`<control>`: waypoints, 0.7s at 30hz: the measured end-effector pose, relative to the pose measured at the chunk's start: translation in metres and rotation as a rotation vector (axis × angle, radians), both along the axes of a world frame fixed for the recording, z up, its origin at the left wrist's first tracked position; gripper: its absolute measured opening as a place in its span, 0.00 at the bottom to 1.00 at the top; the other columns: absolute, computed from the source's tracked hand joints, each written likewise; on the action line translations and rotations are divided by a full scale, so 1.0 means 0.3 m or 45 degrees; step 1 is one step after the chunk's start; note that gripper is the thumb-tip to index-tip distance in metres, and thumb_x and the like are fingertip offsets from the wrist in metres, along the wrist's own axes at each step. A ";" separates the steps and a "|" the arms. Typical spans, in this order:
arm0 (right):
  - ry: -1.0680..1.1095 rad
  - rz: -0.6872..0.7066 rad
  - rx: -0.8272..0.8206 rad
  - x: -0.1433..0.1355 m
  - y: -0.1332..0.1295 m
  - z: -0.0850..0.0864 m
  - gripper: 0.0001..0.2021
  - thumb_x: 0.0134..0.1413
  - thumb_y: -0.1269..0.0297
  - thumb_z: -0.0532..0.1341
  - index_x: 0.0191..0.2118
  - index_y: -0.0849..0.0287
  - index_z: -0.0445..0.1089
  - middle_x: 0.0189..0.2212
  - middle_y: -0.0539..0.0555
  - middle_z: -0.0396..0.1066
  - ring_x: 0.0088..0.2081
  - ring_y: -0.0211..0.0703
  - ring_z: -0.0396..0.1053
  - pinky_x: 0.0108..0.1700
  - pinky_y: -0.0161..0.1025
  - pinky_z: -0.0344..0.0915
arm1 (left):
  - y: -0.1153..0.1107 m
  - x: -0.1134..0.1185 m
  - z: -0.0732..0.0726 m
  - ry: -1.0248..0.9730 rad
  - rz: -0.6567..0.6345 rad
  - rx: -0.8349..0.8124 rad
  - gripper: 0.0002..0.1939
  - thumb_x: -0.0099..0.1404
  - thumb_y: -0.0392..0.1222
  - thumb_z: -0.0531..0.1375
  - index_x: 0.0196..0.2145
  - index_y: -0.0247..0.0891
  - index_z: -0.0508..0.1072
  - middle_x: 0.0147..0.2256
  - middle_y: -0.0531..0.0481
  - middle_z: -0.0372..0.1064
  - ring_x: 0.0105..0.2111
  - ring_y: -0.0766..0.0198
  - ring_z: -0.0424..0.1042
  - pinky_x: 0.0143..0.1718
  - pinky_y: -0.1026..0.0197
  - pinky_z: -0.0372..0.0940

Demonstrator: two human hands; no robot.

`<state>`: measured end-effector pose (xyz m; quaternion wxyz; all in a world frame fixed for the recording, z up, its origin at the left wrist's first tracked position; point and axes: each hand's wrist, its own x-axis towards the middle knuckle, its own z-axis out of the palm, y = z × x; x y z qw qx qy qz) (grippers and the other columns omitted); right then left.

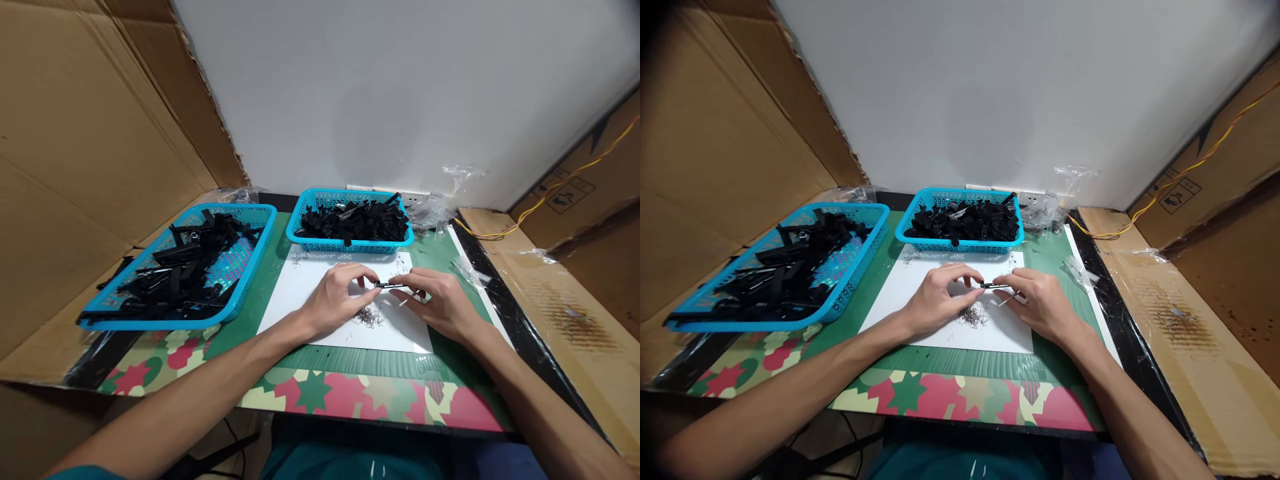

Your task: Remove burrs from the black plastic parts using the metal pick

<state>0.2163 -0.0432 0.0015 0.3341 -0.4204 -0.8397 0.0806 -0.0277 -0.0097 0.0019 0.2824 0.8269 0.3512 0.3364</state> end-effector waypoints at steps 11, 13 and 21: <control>-0.075 0.000 -0.012 0.001 0.017 0.004 0.11 0.72 0.68 0.58 0.46 0.54 0.80 0.43 0.59 0.79 0.44 0.51 0.76 0.45 0.48 0.74 | 0.000 0.006 -0.040 0.162 -0.086 0.211 0.07 0.71 0.40 0.65 0.46 0.38 0.79 0.43 0.48 0.82 0.45 0.55 0.78 0.50 0.52 0.65; 0.116 -0.092 -0.047 -0.007 0.012 -0.001 0.08 0.69 0.67 0.62 0.43 0.53 0.80 0.42 0.57 0.81 0.42 0.50 0.79 0.45 0.47 0.76 | -0.001 0.006 -0.039 0.185 -0.092 0.243 0.07 0.71 0.40 0.65 0.46 0.38 0.79 0.42 0.48 0.82 0.45 0.54 0.77 0.49 0.52 0.65; 0.913 -0.214 -0.510 -0.098 -0.005 -0.015 0.10 0.58 0.57 0.72 0.38 0.58 0.76 0.32 0.55 0.82 0.33 0.49 0.82 0.38 0.43 0.81 | -0.002 0.007 -0.050 0.206 -0.105 0.321 0.09 0.71 0.40 0.65 0.47 0.36 0.80 0.40 0.47 0.80 0.43 0.55 0.74 0.49 0.52 0.65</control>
